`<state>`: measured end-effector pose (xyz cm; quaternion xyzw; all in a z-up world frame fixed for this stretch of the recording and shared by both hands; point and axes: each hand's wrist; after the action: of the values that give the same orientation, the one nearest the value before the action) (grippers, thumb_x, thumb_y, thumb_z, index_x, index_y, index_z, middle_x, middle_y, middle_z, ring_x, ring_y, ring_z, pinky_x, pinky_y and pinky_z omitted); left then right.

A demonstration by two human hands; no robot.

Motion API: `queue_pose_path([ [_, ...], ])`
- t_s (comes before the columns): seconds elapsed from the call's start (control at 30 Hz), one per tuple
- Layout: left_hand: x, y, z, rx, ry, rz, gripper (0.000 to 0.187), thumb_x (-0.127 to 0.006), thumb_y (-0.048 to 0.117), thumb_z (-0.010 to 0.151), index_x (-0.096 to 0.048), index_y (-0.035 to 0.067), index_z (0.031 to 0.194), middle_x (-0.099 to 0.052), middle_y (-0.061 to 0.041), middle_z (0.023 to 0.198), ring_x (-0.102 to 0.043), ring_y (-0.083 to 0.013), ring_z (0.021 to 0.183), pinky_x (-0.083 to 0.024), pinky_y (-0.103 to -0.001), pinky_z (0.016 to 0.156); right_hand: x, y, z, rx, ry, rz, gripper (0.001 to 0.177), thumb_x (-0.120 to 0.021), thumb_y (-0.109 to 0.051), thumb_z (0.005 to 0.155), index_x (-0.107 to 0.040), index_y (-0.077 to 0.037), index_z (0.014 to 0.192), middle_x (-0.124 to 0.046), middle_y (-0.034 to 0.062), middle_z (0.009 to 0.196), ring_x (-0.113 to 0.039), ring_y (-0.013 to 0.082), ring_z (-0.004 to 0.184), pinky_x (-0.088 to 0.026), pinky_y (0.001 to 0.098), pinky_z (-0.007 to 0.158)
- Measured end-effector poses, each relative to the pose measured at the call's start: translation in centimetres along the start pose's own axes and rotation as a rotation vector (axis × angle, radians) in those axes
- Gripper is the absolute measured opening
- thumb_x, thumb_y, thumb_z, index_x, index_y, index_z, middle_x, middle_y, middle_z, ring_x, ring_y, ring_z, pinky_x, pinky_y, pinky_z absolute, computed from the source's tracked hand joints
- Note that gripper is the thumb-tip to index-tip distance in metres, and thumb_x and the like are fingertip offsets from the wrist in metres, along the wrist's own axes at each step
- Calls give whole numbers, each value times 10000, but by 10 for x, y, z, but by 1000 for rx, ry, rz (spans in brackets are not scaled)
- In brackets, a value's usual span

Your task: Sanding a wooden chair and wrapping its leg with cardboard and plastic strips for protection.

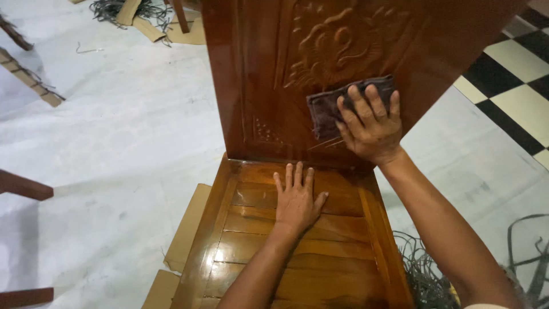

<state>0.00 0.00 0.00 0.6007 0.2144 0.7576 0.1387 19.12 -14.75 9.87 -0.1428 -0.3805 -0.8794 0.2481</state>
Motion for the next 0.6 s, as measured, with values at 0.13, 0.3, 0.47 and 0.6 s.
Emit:
queue_pose_path([
  [0.13,-1,-2,2,-4,-7,10,760,-600,505,935,-439,24,1501,-296,-236,1618,-180,-435,1513,-37,-674,1182,-1,23,6,-228,23,130,529,-584,-387,1167,-591,-81,1599,-352,183,1704,-201,417,1607,-59,633,1297],
  [0.3,4,2,2,19,-23,0,751,-590,516,942,-443,36,1501,-300,-219,1625,-178,-424,1526,-39,-667,1195,17,36,47,-426,76,116,564,-493,-365,1163,-480,-76,1647,-288,178,1715,-179,429,1601,-63,648,1300],
  [0.47,-2,-1,3,16,-12,4,755,-591,517,936,-444,37,1500,-308,-221,1616,-179,-420,1523,-37,-663,1197,14,17,38,-458,101,38,551,-454,-387,1186,-415,-115,1663,-266,150,1720,-157,400,1608,-74,645,1318],
  [0.6,0,0,4,2,-15,25,747,-578,522,954,-441,20,1490,-311,-234,1604,-177,-433,1514,-39,-672,1183,14,-2,17,-436,26,114,530,-479,-369,1185,-469,-86,1633,-294,164,1712,-169,410,1596,-68,647,1299],
])
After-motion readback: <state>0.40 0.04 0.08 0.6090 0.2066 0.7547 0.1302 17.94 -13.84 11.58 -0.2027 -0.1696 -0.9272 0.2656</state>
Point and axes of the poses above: each hand's wrist, its own z-axis towards the middle knuckle, its own x-axis out of the back of the hand, y = z × x
